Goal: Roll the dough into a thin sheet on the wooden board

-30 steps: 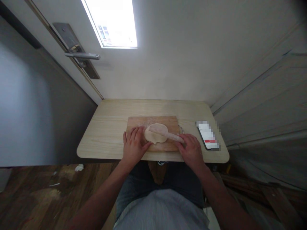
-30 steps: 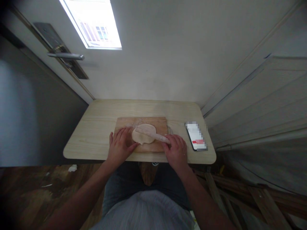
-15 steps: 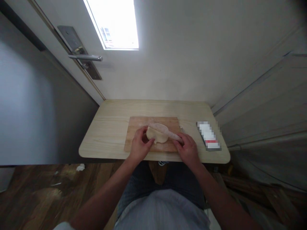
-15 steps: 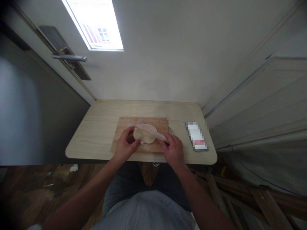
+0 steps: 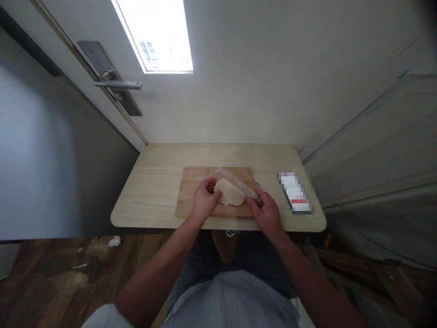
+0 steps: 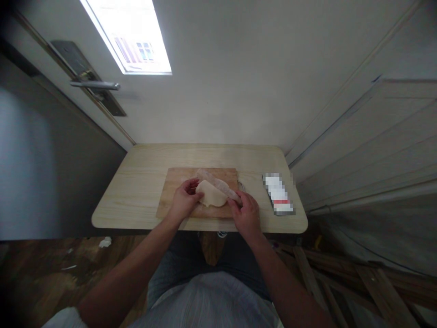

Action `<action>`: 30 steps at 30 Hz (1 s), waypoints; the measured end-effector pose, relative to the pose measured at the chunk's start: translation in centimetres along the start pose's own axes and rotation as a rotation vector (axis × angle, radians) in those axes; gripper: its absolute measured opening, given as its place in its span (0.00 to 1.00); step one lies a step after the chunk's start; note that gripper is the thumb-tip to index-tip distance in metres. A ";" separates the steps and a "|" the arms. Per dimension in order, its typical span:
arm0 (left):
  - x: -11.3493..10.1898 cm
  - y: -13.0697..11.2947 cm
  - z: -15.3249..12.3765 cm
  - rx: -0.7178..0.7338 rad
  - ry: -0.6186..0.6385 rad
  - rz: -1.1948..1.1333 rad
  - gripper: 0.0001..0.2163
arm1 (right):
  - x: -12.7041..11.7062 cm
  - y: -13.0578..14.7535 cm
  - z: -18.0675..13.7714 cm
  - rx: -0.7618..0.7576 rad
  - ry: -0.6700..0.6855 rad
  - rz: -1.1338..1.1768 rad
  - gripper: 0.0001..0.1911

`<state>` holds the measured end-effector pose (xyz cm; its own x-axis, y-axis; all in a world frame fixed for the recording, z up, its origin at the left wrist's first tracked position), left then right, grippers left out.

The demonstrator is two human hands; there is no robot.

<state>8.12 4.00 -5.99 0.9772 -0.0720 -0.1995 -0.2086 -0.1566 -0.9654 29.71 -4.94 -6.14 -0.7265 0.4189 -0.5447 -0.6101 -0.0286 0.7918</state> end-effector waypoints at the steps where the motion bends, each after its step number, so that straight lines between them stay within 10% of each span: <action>1: 0.1 -0.1 0.0 0.015 0.002 0.009 0.23 | 0.0 0.0 0.0 0.005 0.000 0.005 0.24; 14: -2.8 -6.8 0.2 0.153 0.318 -0.110 0.21 | -1.0 -0.8 -0.2 0.154 -0.019 0.129 0.24; 22: -1.7 -1.4 5.1 0.078 0.084 0.067 0.13 | -0.6 0.1 -0.1 -0.010 0.003 0.022 0.22; 30: -4.2 -2.0 4.9 0.166 -0.006 -0.018 0.09 | -0.2 0.6 1.1 -0.206 0.244 -0.235 0.17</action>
<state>4.61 9.44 -4.03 0.9811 -0.0644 -0.1826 -0.1825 0.0075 -0.9832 29.79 -4.06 -5.25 -0.5983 0.2083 -0.7737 -0.8012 -0.1496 0.5793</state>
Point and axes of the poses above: each hand's wrist, its own z-axis towards the middle knuckle, its own x-axis out of the palm, y = z × x, the point moved 4 cm from there along z, towards the middle knuckle, and after that the axes turned 6 degrees about z, right-handed, at the moved point
